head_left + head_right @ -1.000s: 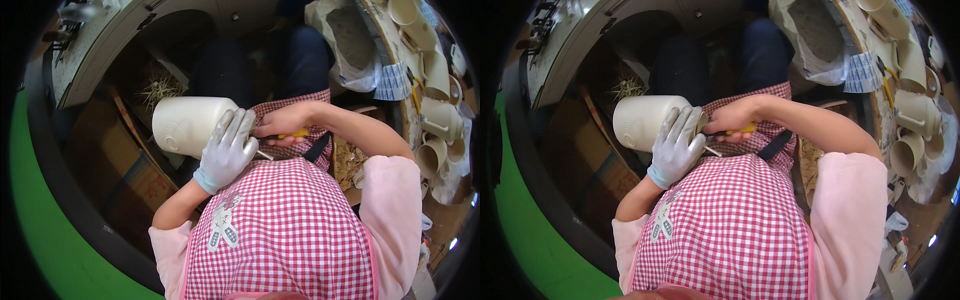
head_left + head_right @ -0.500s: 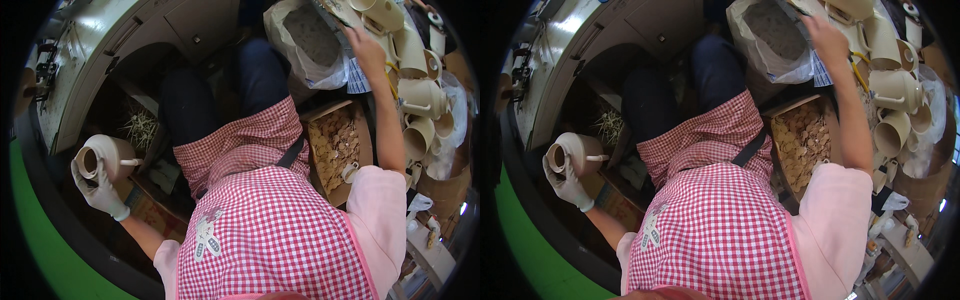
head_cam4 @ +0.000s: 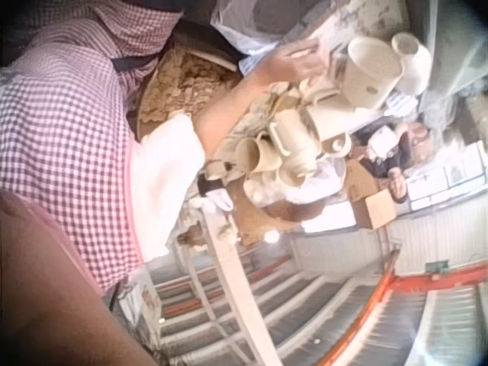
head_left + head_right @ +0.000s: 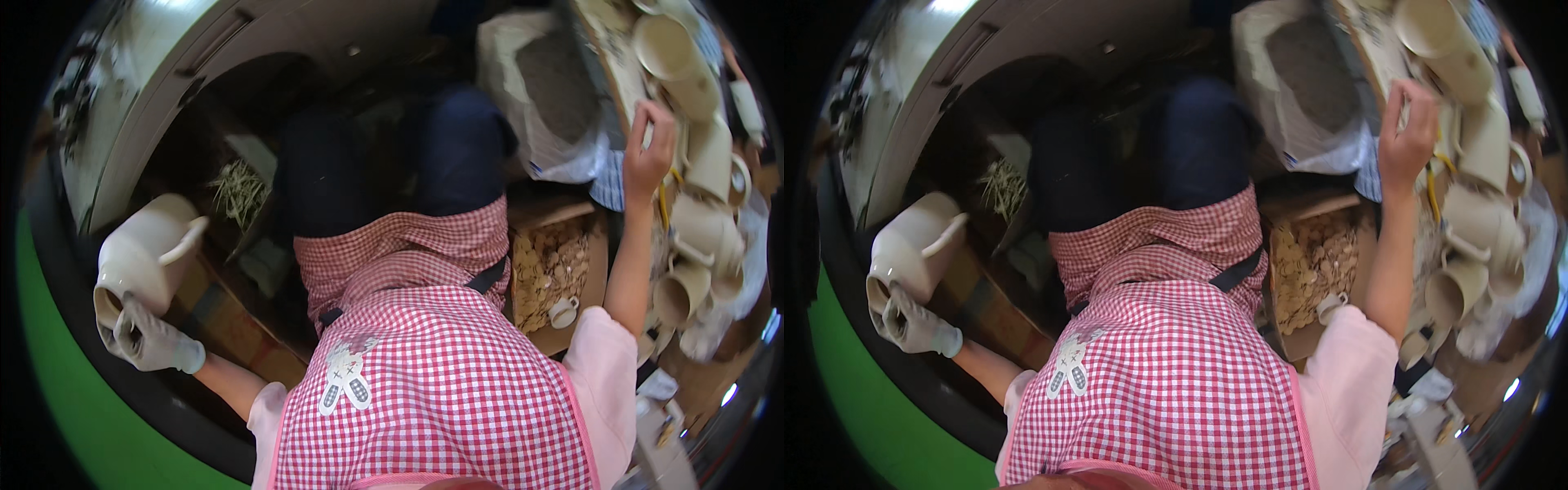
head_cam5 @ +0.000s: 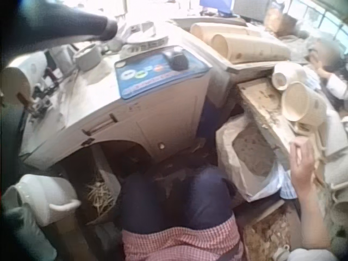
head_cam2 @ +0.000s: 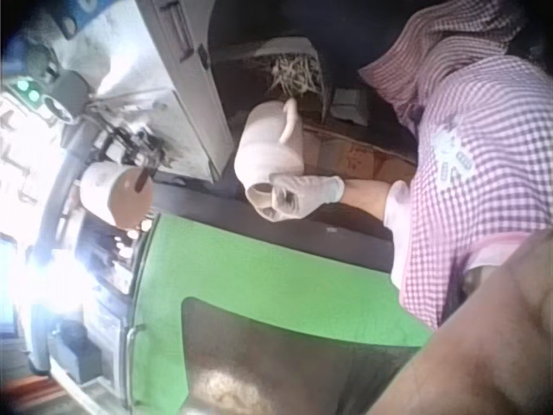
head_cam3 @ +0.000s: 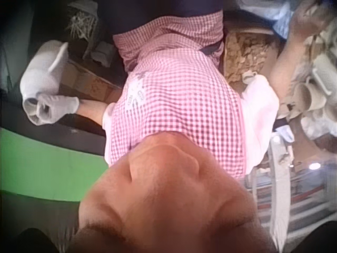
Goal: The person repeatedly smooths the rim and interior of white ceramic pitchers using a small abrasive tool and a cloth. They rotate each pitcher to access different areas, then place finished units on a nearby table. The process is repeated for multiple pitchers in a workshop setting.
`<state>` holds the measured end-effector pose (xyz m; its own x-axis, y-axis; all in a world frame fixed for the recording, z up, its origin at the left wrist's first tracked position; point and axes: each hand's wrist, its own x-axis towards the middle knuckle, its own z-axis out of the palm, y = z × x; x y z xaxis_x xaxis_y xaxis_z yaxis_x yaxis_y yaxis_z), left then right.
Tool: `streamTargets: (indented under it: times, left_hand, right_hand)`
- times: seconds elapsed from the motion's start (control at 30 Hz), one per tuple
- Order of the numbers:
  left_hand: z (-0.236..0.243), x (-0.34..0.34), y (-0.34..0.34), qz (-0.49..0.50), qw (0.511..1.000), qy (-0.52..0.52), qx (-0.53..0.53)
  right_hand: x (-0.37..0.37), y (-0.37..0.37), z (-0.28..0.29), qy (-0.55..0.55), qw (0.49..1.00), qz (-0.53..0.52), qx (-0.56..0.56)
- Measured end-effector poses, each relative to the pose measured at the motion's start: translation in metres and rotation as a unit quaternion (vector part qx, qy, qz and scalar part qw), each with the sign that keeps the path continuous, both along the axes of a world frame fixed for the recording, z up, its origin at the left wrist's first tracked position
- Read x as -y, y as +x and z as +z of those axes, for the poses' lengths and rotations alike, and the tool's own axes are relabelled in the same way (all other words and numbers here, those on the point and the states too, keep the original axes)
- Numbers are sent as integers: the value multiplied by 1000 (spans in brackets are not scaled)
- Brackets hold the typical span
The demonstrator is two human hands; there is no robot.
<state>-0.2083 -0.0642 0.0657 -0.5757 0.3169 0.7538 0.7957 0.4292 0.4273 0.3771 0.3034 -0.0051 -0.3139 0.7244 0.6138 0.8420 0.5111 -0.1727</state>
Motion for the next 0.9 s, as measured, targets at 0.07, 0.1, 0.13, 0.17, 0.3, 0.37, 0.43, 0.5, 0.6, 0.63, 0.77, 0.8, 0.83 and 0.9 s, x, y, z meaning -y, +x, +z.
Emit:
streamTargets:
  times: [0.07,0.1,0.13,0.17,0.3,0.37,0.43,0.5,0.6,0.63,0.77,0.8,0.83,0.9]
  left_hand:
    - [10,1,24,-92,994,-59,24]
    - [11,2,34,-80,987,-92,108]
    - [11,3,41,-69,972,-117,191]
    - [6,2,42,-62,960,-142,233]
    - [-20,7,48,-151,891,-3,428]
    - [-29,14,51,-118,880,17,461]
    - [-36,20,56,-130,876,51,461]
    - [-38,22,59,-131,873,63,466]
    - [-37,16,59,-135,885,32,445]
    - [-37,12,59,-127,891,16,435]
    - [-31,-4,64,-201,878,70,428]
    - [-29,-6,67,-209,880,70,421]
    - [-26,-9,70,-219,881,69,414]
    - [-20,-13,77,-236,885,64,397]
  right_hand:
    - [9,-23,-58,-341,923,72,-162]
    - [-8,-34,-96,-389,916,22,-94]
    - [-24,-42,-138,-421,904,60,-35]
    - [-43,-45,-178,-424,904,20,48]
    - [-95,-34,-307,-397,909,-33,126]
    - [-109,-28,-339,-394,911,-41,118]
    - [-113,-18,-354,-393,912,-37,112]
    - [-115,-7,-361,-392,913,-29,107]
    - [-117,13,-364,-391,915,-11,100]
    - [-117,20,-363,-386,917,-3,99]
    - [-104,33,-339,-415,908,39,36]
    - [-100,35,-324,-456,885,56,-74]
    - [-92,26,-315,-465,882,17,-74]
    - [-81,12,-288,-462,878,-39,-117]
